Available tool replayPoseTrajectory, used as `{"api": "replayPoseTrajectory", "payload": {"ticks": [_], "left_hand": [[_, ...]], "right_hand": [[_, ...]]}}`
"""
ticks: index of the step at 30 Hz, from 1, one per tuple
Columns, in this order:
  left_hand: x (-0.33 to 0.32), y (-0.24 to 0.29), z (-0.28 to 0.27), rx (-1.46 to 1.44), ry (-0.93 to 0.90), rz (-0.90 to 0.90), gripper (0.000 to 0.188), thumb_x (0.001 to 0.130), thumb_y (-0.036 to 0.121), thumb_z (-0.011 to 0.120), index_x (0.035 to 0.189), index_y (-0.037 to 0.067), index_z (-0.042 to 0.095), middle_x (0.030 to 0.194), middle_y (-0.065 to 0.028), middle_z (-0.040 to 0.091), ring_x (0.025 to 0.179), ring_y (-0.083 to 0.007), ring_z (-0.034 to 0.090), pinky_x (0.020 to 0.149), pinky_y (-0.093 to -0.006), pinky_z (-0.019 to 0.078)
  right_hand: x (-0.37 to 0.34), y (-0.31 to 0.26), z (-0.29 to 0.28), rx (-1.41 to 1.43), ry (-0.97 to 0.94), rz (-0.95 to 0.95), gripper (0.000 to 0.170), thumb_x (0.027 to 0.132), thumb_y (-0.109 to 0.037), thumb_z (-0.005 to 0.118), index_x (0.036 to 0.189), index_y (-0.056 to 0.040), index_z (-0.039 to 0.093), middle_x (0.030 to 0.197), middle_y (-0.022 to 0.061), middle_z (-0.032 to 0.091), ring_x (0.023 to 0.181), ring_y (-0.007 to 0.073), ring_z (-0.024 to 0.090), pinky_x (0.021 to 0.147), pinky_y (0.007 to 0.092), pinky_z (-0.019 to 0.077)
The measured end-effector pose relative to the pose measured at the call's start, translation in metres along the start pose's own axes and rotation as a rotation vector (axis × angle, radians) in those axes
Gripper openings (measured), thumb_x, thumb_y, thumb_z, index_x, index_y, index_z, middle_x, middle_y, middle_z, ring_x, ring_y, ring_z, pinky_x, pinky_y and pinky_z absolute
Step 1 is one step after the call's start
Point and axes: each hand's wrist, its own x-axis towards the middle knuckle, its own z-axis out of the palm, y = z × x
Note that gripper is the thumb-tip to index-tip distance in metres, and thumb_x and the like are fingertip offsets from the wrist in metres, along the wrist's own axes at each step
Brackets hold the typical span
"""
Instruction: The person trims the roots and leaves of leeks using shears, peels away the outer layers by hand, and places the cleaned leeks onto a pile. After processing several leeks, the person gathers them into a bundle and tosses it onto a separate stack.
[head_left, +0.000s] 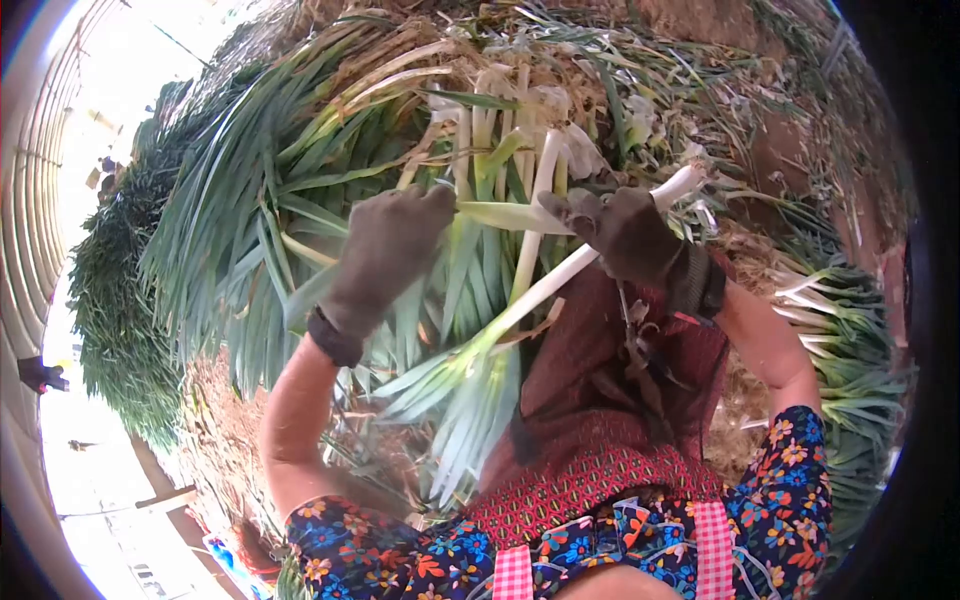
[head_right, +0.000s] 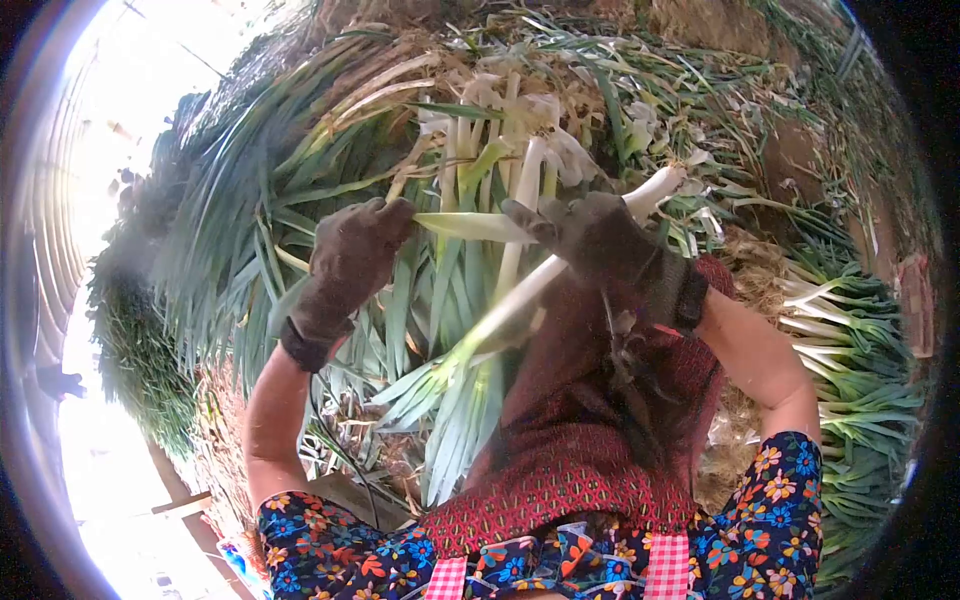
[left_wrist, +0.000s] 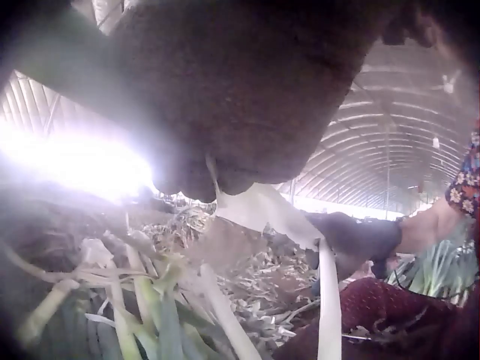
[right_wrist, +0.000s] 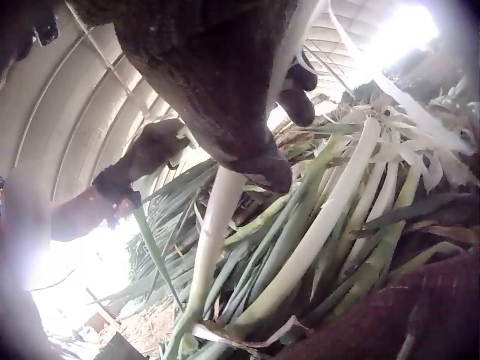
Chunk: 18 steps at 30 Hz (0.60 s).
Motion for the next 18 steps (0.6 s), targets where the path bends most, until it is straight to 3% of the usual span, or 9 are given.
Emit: {"api": "replayPoseTrajectory", "payload": {"ticks": [3, 6, 7, 9, 12, 14, 16, 17, 18], "left_hand": [[0.003, -0.006, -0.007, -0.004, -0.04, 0.014, 0.015, 0.088, 0.022, 0.066, 0.1, 0.013, 0.065, 0.079, -0.011, 0.063, 0.074, -0.0351, 0.066, 0.062, -0.0455, 0.0507], [0.007, -0.02, 0.004, -0.018, -0.043, -0.06, 0.013, 0.09, 0.021, 0.064, 0.099, 0.012, 0.065, 0.08, -0.0122, 0.064, 0.075, -0.0364, 0.066, 0.062, -0.0466, 0.0507], [0.01, -0.028, 0.009, -0.019, -0.032, -0.099, 0.013, 0.09, 0.02, 0.063, 0.099, 0.012, 0.065, 0.08, -0.0126, 0.065, 0.075, -0.0368, 0.066, 0.063, -0.0467, 0.0509], [0.016, -0.039, 0.016, -0.086, 0.056, -0.065, 0.012, 0.091, 0.02, 0.062, 0.098, 0.011, 0.064, 0.081, -0.013, 0.066, 0.077, -0.0371, 0.067, 0.063, -0.0463, 0.0517], [0.031, -0.055, 0.017, -0.001, 0.127, -0.095, 0.011, 0.091, 0.02, 0.061, 0.097, 0.011, 0.064, 0.084, -0.0131, 0.068, 0.079, -0.038, 0.067, 0.065, -0.046, 0.0525], [0.037, -0.078, 0.012, 0.085, 0.144, -0.234, 0.014, 0.092, 0.023, 0.06, 0.099, 0.012, 0.064, 0.088, -0.0141, 0.069, 0.081, -0.0389, 0.067, 0.066, -0.0472, 0.0525], [0.036, -0.113, -0.002, 0.207, 0.102, -0.415, 0.019, 0.094, 0.028, 0.056, 0.102, 0.013, 0.064, 0.092, -0.0162, 0.069, 0.084, -0.0404, 0.067, 0.068, -0.0497, 0.0516], [0.033, -0.13, -0.01, 0.305, 0.056, -0.481, 0.022, 0.096, 0.031, 0.053, 0.103, 0.012, 0.064, 0.094, -0.0174, 0.069, 0.085, -0.0414, 0.067, 0.069, -0.051, 0.0509], [0.021, -0.156, -0.014, 0.316, 0.128, -0.554, 0.025, 0.098, 0.032, 0.05, 0.103, 0.011, 0.063, 0.094, -0.018, 0.069, 0.086, -0.0422, 0.066, 0.069, -0.0515, 0.0503]], "right_hand": [[-0.005, -0.001, 0.005, -0.065, 0.056, -0.069, 0.063, 0.079, -0.019, 0.068, 0.141, -0.0266, 0.057, 0.125, 0.0099, 0.057, 0.07, 0.0227, 0.06, 0.058, 0.0377, 0.0508], [-0.007, -0.004, 0.015, -0.087, 0.207, -0.188, 0.064, 0.078, -0.023, 0.07, 0.139, -0.0337, 0.057, 0.128, 0.0064, 0.057, 0.07, 0.0191, 0.059, 0.058, 0.0345, 0.0512], [0.002, -0.014, -0.005, -0.09, 0.116, -0.184, 0.058, 0.077, -0.022, 0.071, 0.133, -0.0349, 0.061, 0.125, 0.0065, 0.059, 0.073, 0.0184, 0.062, 0.059, 0.0323, 0.0522], [0.004, -0.02, 0.003, -0.043, 0.007, -0.16, 0.053, 0.077, -0.021, 0.071, 0.129, -0.029, 0.064, 0.123, 0.0075, 0.06, 0.077, 0.0189, 0.063, 0.06, 0.0332, 0.0535], [0.01, -0.033, 0.018, 0.155, 0.149, 0.067, 0.044, 0.074, -0.017, 0.07, 0.118, -0.016, 0.069, 0.117, 0.0094, 0.062, 0.082, 0.0239, 0.064, 0.068, 0.0403, 0.0564], [0.017, -0.03, 0.005, 0.169, 0.218, 0.001, 0.045, 0.072, -0.016, 0.069, 0.117, -0.0131, 0.07, 0.111, 0.0083, 0.062, 0.083, 0.0265, 0.064, 0.072, 0.0441, 0.0565], [0.008, -0.027, 0.006, 0.069, 0.112, -0.186, 0.028, 0.07, -0.018, 0.068, 0.097, -0.0157, 0.071, 0.091, 0.0039, 0.059, 0.083, 0.0255, 0.063, 0.072, 0.0434, 0.0538], [-0.004, -0.025, 0.014, 0.063, -0.012, -0.195, 0.022, 0.07, -0.019, 0.068, 0.092, -0.0159, 0.07, 0.088, 0.0029, 0.058, 0.083, 0.0246, 0.062, 0.071, 0.0424, 0.0532], [-0.017, -0.024, 0.023, 0.061, -0.139, -0.197, 0.017, 0.069, -0.02, 0.067, 0.086, -0.0161, 0.068, 0.084, 0.002, 0.057, 0.083, 0.0238, 0.062, 0.071, 0.0414, 0.0525]]}}
